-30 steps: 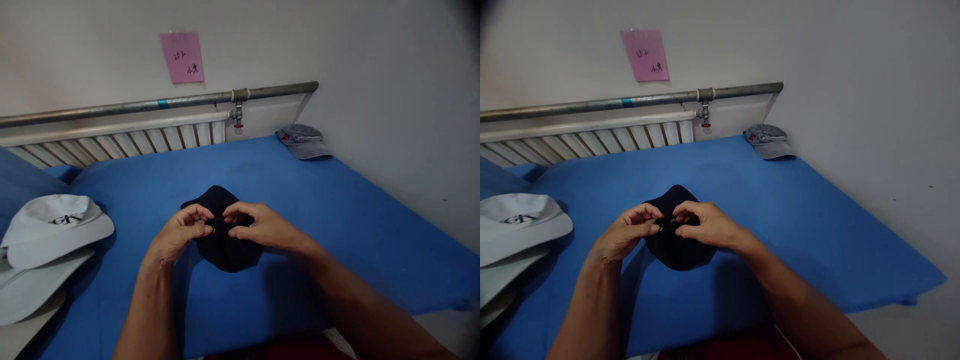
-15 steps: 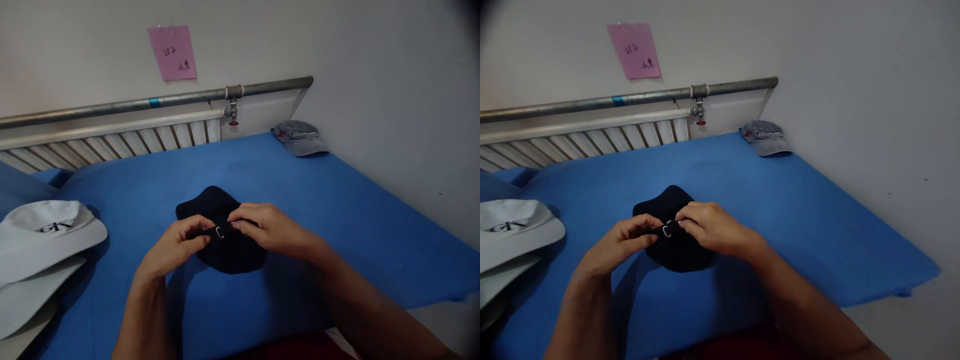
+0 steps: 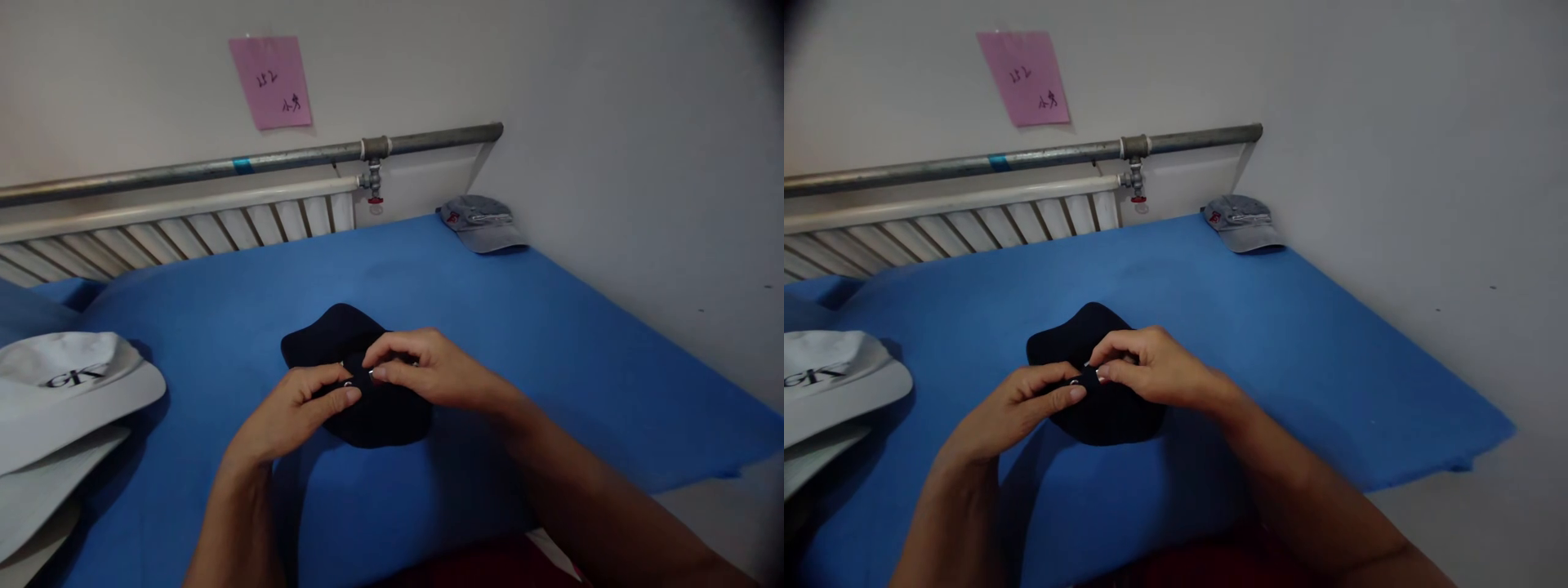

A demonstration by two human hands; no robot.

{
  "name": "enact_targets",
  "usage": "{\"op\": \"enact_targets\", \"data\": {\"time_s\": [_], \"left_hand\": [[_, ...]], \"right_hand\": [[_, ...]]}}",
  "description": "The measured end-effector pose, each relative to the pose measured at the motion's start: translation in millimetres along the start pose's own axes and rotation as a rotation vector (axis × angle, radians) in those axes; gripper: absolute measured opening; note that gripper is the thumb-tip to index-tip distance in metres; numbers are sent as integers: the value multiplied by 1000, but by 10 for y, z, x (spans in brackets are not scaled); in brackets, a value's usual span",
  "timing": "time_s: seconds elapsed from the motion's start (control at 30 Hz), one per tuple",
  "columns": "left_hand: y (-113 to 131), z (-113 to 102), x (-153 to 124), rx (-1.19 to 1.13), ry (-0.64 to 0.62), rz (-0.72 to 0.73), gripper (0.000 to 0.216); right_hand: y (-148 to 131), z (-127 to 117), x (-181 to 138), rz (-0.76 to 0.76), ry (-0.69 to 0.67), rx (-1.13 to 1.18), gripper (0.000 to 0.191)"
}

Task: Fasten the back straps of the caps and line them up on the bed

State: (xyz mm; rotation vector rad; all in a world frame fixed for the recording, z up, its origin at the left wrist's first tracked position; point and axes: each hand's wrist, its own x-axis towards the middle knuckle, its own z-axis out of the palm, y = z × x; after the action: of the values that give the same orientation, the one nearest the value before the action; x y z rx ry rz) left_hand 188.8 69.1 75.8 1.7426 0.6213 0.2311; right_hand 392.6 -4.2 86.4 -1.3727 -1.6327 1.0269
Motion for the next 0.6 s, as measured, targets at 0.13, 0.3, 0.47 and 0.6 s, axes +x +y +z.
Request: {"op": "enact_targets", "data": {"time_s": [0.13,0.3,0.47,0.6], "left_hand": [[2,-3,12,60,40,-19,27],[-45,-65,1,45,99,14,26],[-132,-160,-75,-48,111,88,19],[-128,-186,-97,-93,54,108,17]], "right_hand": [[-5,0,10,13,1,-14,13],[11,-117,-19,22,-43,-12,17],[52,-266,-56,43,-47,217,10],[55,-278,-64,7,-137,439,9]]}}
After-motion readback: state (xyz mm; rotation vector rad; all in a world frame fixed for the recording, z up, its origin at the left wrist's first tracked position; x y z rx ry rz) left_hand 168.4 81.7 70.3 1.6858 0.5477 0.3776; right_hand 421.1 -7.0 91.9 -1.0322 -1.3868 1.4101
